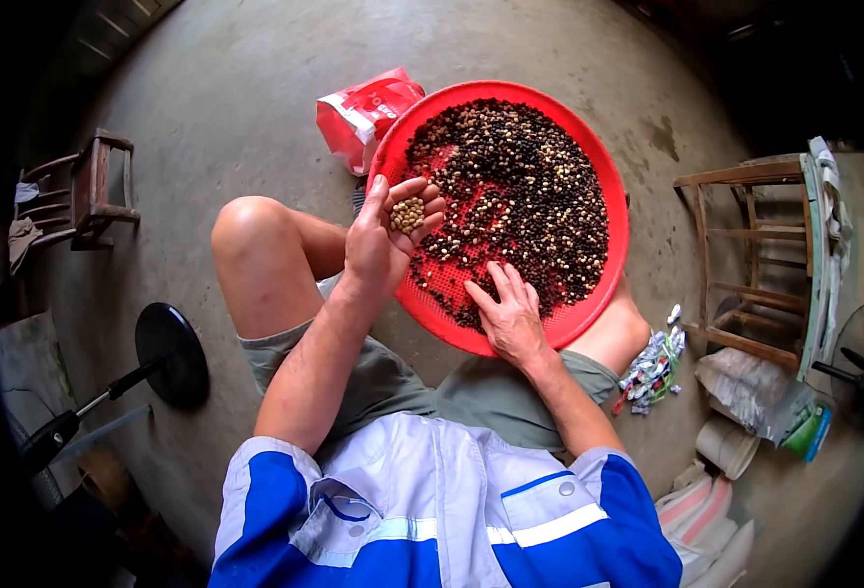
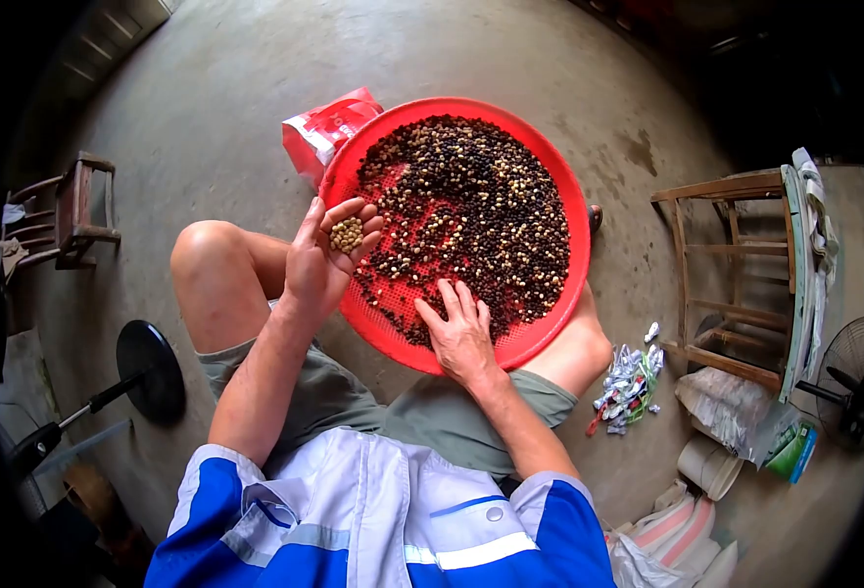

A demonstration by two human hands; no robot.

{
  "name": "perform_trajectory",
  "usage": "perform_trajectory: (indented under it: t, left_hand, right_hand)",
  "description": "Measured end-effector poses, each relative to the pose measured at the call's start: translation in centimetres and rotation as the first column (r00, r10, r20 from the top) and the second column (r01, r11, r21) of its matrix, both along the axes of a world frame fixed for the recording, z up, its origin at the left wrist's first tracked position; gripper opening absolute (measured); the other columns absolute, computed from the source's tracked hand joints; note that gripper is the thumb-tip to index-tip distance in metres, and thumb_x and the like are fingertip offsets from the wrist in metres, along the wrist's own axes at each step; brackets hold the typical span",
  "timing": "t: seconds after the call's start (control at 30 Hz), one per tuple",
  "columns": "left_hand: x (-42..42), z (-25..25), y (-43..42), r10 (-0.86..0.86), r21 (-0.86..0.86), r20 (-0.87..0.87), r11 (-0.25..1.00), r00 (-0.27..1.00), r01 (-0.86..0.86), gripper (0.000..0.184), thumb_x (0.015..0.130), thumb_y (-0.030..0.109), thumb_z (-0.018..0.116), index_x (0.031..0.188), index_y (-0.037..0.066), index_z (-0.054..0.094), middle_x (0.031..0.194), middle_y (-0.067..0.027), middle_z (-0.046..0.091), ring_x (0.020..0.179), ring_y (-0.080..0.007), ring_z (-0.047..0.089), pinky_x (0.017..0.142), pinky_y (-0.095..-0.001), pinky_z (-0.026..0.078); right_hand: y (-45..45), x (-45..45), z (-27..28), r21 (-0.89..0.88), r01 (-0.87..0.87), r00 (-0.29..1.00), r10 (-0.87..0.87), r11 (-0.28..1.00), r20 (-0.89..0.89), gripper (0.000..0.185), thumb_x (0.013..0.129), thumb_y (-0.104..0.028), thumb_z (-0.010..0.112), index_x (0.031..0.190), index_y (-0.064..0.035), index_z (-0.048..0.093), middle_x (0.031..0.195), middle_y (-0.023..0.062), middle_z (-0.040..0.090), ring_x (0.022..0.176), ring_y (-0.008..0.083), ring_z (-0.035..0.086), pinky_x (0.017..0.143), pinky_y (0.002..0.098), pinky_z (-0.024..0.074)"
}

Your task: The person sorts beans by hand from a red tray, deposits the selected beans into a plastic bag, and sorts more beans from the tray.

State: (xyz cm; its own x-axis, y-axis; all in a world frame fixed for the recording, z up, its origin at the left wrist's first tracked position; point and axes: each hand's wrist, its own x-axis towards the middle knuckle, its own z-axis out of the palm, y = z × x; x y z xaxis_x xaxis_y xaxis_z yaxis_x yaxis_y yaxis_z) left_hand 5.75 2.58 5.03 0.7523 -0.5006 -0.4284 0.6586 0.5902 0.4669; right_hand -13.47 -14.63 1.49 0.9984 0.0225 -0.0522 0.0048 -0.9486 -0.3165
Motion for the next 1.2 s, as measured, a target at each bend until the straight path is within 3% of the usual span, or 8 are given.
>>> perform_trajectory:
  t: [0.27, 0.37, 0.43, 0.57, 0.77, 0.97, 1.2]
  left_hand:
    - [-0.4, -0.4, -0.3, -0.036, 0.039, 0.017, 0.999, 0.999, 0.035, 0.055, 0.108, 0.044, 0.039, 0.125, -0.005, 0.059, 0.119, -0.0191, 0.067, 0.11, -0.0292, 0.067, 0.098, -0.0402, 0.056]
    - [-0.5, -0.4, -0.5, -0.035, 0.048, 0.01, 0.998, 0.999, 0.035, 0.053, 0.109, 0.041, 0.036, 0.126, -0.005, 0.058, 0.117, -0.018, 0.068, 0.106, -0.0275, 0.068, 0.093, -0.0404, 0.058]
    - [-0.3, -0.8, -0.2, -0.041, 0.027, 0.022, 0.999, 0.999, 0.04, 0.055, 0.108, 0.043, 0.037, 0.125, -0.005, 0.059, 0.119, -0.0186, 0.068, 0.109, -0.0285, 0.068, 0.097, -0.0405, 0.057]
    - [-0.1, -0.4, -0.2, -0.008, 0.024, 0.012, 1.0, 1.0, 0.007, 0.054, 0.109, 0.042, 0.036, 0.125, -0.005, 0.058, 0.116, -0.0176, 0.068, 0.105, -0.0278, 0.068, 0.094, -0.0414, 0.057]
    - [-0.2, 0.5, -0.4, -0.004, 0.025, 0.012, 1.0, 1.0, 0.004, 0.053, 0.109, 0.041, 0.038, 0.125, -0.005, 0.059, 0.117, -0.0184, 0.068, 0.105, -0.0285, 0.068, 0.094, -0.0409, 0.057]
    - [-0.6, 0.3, -0.8, -0.026, 0.044, 0.021, 0.999, 0.999, 0.025, 0.054, 0.109, 0.042, 0.038, 0.126, -0.005, 0.058, 0.118, -0.0191, 0.067, 0.106, -0.0289, 0.068, 0.094, -0.0404, 0.057]
    - [-1.1, -0.2, -1.2, -0.079, 0.059, 0.014, 0.995, 0.997, 0.078, 0.054, 0.108, 0.042, 0.038, 0.125, -0.005, 0.058, 0.118, -0.0194, 0.067, 0.106, -0.0281, 0.069, 0.093, -0.0397, 0.058]
  right_hand:
    - [-0.3, 0.7, 0.5, 0.125, 0.085, 0.991, -0.097, 0.988, 0.09, 0.034, 0.089, -0.008, 0.064, 0.123, -0.002, 0.062, 0.127, 0.0172, 0.06, 0.118, 0.0342, 0.058, 0.1, 0.0454, 0.0463]
    - [0.6, 3.8, -0.1, 0.145, 0.093, 0.979, -0.117, 0.985, 0.166, 0.034, 0.09, -0.008, 0.063, 0.123, -0.001, 0.062, 0.129, 0.0163, 0.06, 0.119, 0.0338, 0.057, 0.1, 0.0455, 0.0461]
    - [1.5, 5.6, -0.5, 0.13, 0.091, 0.973, -0.116, 0.987, 0.198, 0.037, 0.091, -0.008, 0.061, 0.127, -0.0014, 0.059, 0.133, 0.0158, 0.058, 0.123, 0.0341, 0.054, 0.102, 0.046, 0.045]
    - [3.6, 5.9, -1.3, -0.005, -0.001, 0.983, 0.002, 1.0, 0.181, 0.042, 0.088, -0.008, 0.057, 0.13, -0.003, 0.058, 0.14, 0.0172, 0.053, 0.129, 0.0355, 0.049, 0.103, 0.0485, 0.0421]
    - [3.5, 1.9, 0.1, 0.104, -0.053, 0.993, 0.042, 0.993, 0.106, 0.039, 0.087, -0.009, 0.06, 0.125, -0.0063, 0.063, 0.142, 0.0179, 0.051, 0.131, 0.0379, 0.048, 0.104, 0.0503, 0.0407]
    - [0.6, -0.9, 0.6, 0.085, 0.138, 0.986, -0.145, 0.987, 0.083, 0.035, 0.088, -0.008, 0.061, 0.122, -0.0023, 0.064, 0.135, 0.0195, 0.055, 0.126, 0.0383, 0.051, 0.104, 0.0499, 0.0416]
    - [-0.8, -3.3, 2.1, 0.211, 0.154, 0.988, -0.154, 0.965, -0.018, 0.026, 0.088, -0.005, 0.063, 0.113, -0.0014, 0.065, 0.122, 0.0172, 0.062, 0.109, 0.0359, 0.062, 0.09, 0.0465, 0.0516]
